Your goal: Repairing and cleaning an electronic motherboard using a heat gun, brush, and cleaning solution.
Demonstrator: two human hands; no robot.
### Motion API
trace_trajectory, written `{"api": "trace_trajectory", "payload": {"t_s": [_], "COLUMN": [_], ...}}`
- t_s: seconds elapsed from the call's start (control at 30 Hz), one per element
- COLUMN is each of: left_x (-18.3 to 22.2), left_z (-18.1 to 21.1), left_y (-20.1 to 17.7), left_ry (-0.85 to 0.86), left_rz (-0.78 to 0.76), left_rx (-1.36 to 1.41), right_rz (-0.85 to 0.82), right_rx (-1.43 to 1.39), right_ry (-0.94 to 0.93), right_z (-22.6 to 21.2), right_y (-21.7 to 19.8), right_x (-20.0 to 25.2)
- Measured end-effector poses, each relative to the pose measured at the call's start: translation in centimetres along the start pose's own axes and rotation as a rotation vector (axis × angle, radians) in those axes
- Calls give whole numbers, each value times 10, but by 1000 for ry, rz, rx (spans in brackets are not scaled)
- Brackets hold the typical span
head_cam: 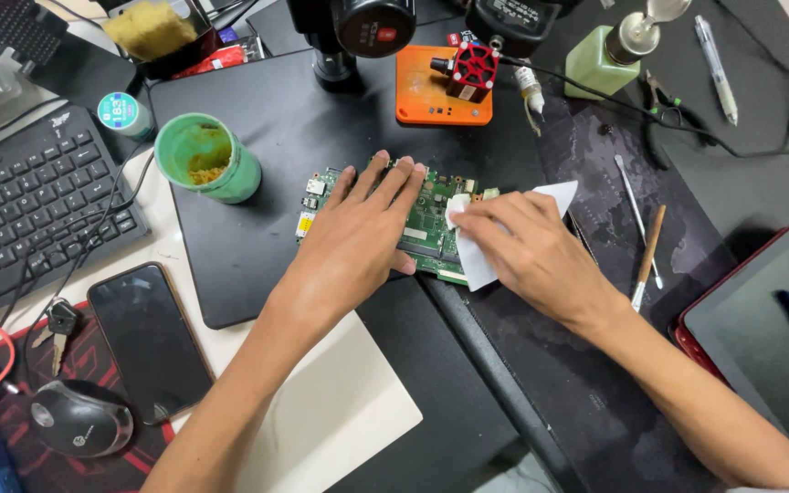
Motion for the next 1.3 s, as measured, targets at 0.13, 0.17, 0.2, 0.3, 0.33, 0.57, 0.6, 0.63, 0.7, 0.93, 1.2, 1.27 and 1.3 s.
{"api": "trace_trajectory", "payload": {"t_s": [0.13,0.17,0.2,0.3,0.33,0.57,0.6,0.63,0.7,0.93,1.2,1.27,1.3], "left_x": [-1,0,1,0,0,0,-2,-2,-3,-3,-5,-6,-5], "left_z": [1,2,2,1,0,4,5,4,5,3,3,3,1], "left_y": [2,0,0,-1,1,-1,-2,-2,-1,1,1,0,1], "left_ry": [2,2,0,5,6,4,13,7,6,10,1,-20,-25], "left_rz": [-10,-4,-4,10,12,36,38,31,23,28,28,30,29], "left_rx": [9,6,6,4,11,-12,-14,-12,-9,-5,-24,-28,-30], "right_rz": [21,28,28,20,16,10,14,10,7,6,35,124,124], "right_rx": [-15,-12,-15,-30,-54,-76,-69,-65,-59,-23,60,29,23], "right_ry": [-6,10,10,8,0,6,9,25,43,85,334,337,335], "right_z": [13,19,14,10,10,6,10,14,19,35,102,99,100], "right_y": [3,4,3,3,5,1,-1,-2,-3,-2,5,-5,-2], "right_x": [2,1,2,4,5,5,3,2,2,10,-8,-25,-35]}}
Point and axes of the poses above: each hand's wrist, its own x-axis away from the middle knuckle, its own y-axis out of the palm, z = x × y, the point moved 9 cm from there along -x, towards the middle knuckle, and after that the axes turned 13 degrees about x, right-handed, at the moved point
